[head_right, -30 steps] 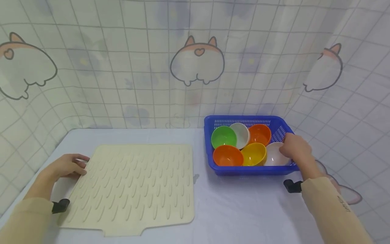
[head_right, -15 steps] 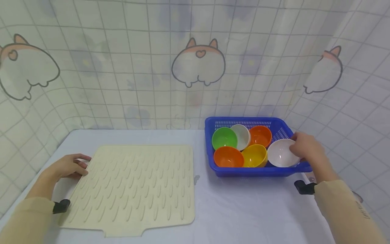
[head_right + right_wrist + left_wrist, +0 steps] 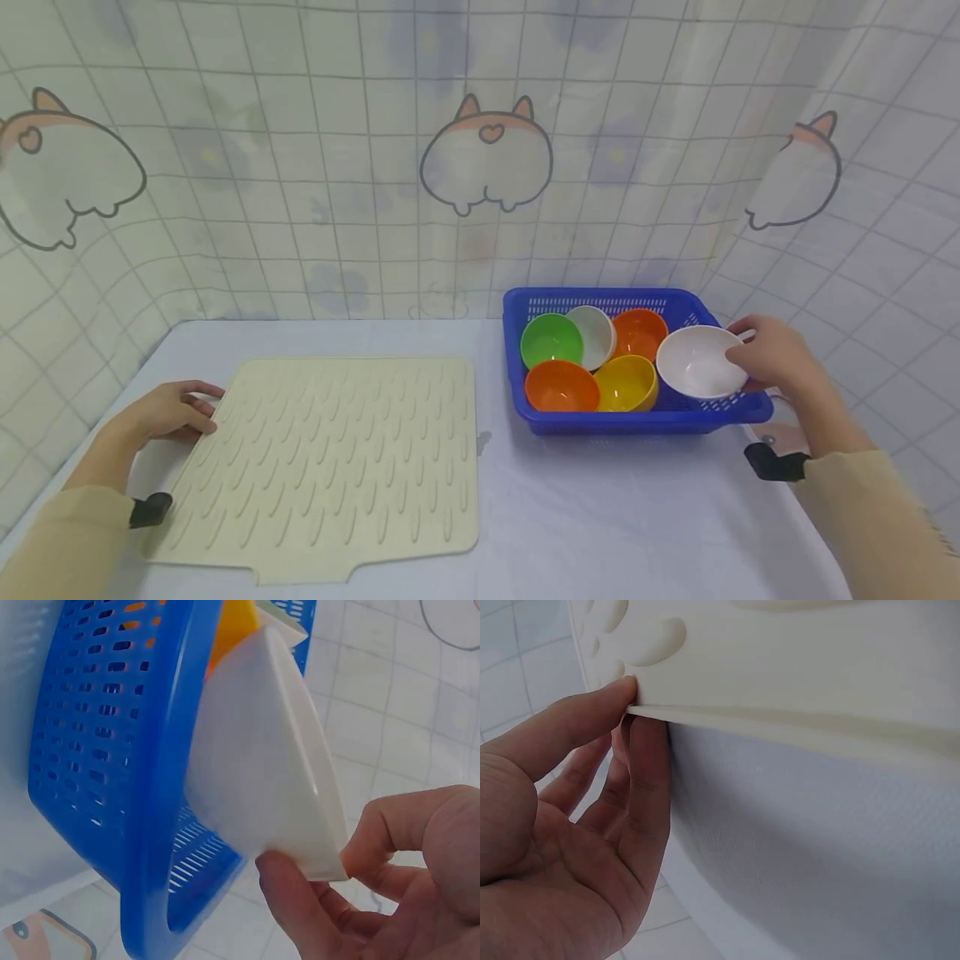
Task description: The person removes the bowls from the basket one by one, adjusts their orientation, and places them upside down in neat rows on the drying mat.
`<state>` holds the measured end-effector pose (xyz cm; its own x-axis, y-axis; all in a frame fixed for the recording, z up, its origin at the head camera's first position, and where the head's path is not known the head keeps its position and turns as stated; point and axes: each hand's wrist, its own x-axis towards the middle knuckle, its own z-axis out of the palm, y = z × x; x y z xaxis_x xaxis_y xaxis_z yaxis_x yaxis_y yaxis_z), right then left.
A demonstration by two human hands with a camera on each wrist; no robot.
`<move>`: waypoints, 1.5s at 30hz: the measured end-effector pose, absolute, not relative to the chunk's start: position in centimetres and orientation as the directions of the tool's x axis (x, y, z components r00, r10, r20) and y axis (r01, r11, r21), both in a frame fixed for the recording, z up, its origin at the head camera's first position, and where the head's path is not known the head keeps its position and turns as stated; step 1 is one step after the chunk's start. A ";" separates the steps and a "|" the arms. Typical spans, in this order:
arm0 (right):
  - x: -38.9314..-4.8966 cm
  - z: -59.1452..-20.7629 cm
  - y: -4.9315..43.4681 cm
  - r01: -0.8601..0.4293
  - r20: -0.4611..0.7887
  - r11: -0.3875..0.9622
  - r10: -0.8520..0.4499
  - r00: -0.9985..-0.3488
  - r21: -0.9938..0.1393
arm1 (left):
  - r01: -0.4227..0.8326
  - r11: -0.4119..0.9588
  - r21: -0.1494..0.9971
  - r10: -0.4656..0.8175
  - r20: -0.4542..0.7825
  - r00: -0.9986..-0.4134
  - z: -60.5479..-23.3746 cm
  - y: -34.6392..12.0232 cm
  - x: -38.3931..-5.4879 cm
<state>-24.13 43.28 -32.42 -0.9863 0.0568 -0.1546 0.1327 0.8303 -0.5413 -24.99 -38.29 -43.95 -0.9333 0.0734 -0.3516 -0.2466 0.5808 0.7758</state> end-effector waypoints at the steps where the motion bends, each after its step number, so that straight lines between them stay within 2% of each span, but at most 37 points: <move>1: -24.1 -32.3 43.3 0.132 -0.163 0.825 0.049 -0.985 -0.550 | -0.247 0.581 0.775 0.072 -0.352 -0.933 -44.0 -38.3 -25.0; 17: -23.5 -31.7 40.0 0.144 -0.249 0.702 -0.049 -0.967 -0.697 | -0.234 0.602 0.764 0.074 -0.345 -0.936 -44.1 -38.1 -25.1; 27: -23.8 -32.3 37.3 0.120 -0.250 0.632 -0.120 -0.961 -0.766 | -0.239 0.597 0.766 0.080 -0.353 -0.932 -43.8 -38.0 -25.1; 36: -23.4 -31.9 33.7 0.172 -0.296 0.497 -0.181 -0.938 -0.850 | -0.235 0.597 0.767 0.081 -0.349 -0.934 -43.8 -38.0 -25.1; 45: -23.1 -32.1 29.7 0.168 -0.256 0.387 -0.187 -0.948 -0.906 | -0.241 0.595 0.767 0.076 -0.352 -0.933 -43.8 -38.0 -25.1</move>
